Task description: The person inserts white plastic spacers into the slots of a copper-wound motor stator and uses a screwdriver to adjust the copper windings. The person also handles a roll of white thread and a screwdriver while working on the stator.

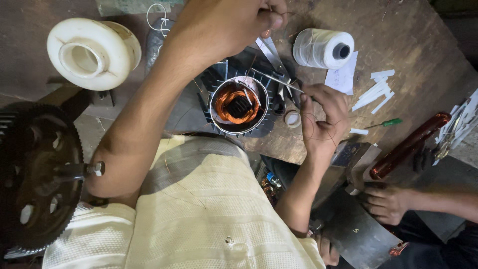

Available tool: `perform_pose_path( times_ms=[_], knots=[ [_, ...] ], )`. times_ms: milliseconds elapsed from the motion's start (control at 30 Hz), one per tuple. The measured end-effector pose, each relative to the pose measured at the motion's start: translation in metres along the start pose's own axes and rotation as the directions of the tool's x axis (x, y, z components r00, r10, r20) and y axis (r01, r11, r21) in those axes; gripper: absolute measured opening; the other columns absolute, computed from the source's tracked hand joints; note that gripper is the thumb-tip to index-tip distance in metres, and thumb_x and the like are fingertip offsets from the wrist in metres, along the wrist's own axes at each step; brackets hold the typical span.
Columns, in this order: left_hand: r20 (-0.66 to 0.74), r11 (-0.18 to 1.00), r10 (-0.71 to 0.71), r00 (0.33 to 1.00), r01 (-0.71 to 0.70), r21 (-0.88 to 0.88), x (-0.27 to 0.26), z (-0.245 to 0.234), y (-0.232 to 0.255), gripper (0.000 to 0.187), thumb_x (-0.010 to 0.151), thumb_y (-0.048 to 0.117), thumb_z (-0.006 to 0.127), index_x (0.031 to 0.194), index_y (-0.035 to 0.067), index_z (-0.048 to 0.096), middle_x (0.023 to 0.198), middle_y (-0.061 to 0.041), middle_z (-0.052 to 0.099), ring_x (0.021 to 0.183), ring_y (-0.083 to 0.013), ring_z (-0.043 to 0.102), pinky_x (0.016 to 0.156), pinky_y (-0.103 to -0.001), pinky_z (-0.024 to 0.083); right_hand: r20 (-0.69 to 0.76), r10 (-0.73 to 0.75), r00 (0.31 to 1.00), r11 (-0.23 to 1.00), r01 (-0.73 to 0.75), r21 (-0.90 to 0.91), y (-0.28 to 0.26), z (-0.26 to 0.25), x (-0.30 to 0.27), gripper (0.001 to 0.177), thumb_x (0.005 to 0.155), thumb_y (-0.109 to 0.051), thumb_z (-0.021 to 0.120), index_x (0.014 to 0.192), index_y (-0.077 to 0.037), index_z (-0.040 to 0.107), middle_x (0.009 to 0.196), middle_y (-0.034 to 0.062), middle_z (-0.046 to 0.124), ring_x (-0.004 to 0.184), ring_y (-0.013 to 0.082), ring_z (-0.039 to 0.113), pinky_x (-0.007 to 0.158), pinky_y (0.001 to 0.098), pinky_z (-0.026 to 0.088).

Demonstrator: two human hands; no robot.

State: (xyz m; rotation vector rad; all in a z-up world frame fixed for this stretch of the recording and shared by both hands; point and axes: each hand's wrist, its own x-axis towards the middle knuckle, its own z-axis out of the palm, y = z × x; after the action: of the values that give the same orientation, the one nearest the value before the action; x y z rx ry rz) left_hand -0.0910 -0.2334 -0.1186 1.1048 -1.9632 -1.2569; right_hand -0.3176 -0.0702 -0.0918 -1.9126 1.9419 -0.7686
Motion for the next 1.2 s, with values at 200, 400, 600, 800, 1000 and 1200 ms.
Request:
perform_pose_path(
  times_ms=[200, 400, 600, 800, 1000, 1200],
  knots=[
    [-0.037, 0.997, 0.069, 0.997, -0.068, 0.021, 0.000, 0.004, -0.002, 0.012, 0.102, 0.021, 0.067, 0.100, 0.012, 0.075, 0.078, -0.001, 0.073, 0.065, -0.0152, 0.068, 0.060, -0.035, 0.052, 0.042, -0.052, 0.998, 0.998, 0.049, 0.049, -0.001, 0.010, 0.003, 0.019, 0.095, -0.003, 0.079, 0.114, -0.008, 0.076, 0.117, 0.0076, 0.073, 0.112, 0.0235, 0.064, 0.100, 0.0353, 0.051],
    [-0.058, 0.996, 0.042, 0.997, -0.038, 0.078, -0.002, 0.006, -0.008, 0.014, 0.102, 0.024, 0.068, 0.100, 0.012, 0.074, 0.076, -0.002, 0.072, 0.064, -0.0175, 0.068, 0.061, -0.037, 0.052, -0.005, -0.049, 0.999, 0.999, 0.049, 0.005, -0.005, 0.005, 0.003, 0.019, 0.096, -0.003, 0.080, 0.114, -0.008, 0.077, 0.116, 0.0076, 0.072, 0.112, 0.0237, 0.064, 0.102, 0.0363, 0.050],
    [-0.053, 0.993, 0.095, 0.994, -0.090, 0.082, 0.001, 0.008, -0.012, 0.016, 0.105, 0.025, 0.069, 0.101, 0.010, 0.072, 0.079, -0.004, 0.072, 0.067, -0.0195, 0.069, 0.062, -0.038, 0.052, 0.026, -0.059, 0.998, 0.997, 0.058, 0.040, -0.001, 0.012, 0.003, 0.020, 0.094, -0.003, 0.078, 0.113, -0.008, 0.077, 0.116, 0.0076, 0.073, 0.113, 0.0245, 0.065, 0.100, 0.0365, 0.051],
    [0.003, 0.998, -0.044, 0.999, 0.044, 0.034, 0.000, 0.005, -0.014, 0.018, 0.102, 0.029, 0.067, 0.102, 0.011, 0.071, 0.079, -0.004, 0.072, 0.066, -0.0200, 0.070, 0.062, -0.039, 0.052, 0.001, -0.043, 0.999, 0.998, 0.043, 0.040, 0.000, 0.005, -0.001, 0.021, 0.093, -0.003, 0.080, 0.113, -0.008, 0.078, 0.114, 0.0086, 0.073, 0.111, 0.0254, 0.064, 0.101, 0.0368, 0.050],
    [-0.014, 0.994, 0.011, 1.000, -0.009, 0.111, 0.002, 0.009, -0.020, 0.021, 0.104, 0.032, 0.068, 0.103, 0.012, 0.073, 0.081, -0.005, 0.073, 0.069, -0.0224, 0.070, 0.061, -0.040, 0.052, -0.035, -0.090, 0.995, 0.995, 0.091, 0.045, 0.012, 0.017, 0.013, 0.021, 0.095, 0.000, 0.079, 0.115, -0.007, 0.077, 0.114, 0.0088, 0.073, 0.114, 0.0254, 0.064, 0.104, 0.0366, 0.049],
    [-0.090, 0.990, 0.091, 0.992, -0.080, 0.117, 0.000, 0.010, -0.026, 0.016, 0.099, 0.026, 0.073, 0.102, 0.011, 0.073, 0.085, -0.004, 0.075, 0.074, -0.0221, 0.073, 0.064, -0.039, 0.054, -0.093, -0.065, 0.994, 0.998, 0.065, -0.005, 0.006, 0.002, 0.005, 0.020, 0.094, 0.000, 0.079, 0.113, -0.006, 0.076, 0.113, 0.0094, 0.074, 0.110, 0.0256, 0.066, 0.100, 0.0360, 0.050]
  ],
)
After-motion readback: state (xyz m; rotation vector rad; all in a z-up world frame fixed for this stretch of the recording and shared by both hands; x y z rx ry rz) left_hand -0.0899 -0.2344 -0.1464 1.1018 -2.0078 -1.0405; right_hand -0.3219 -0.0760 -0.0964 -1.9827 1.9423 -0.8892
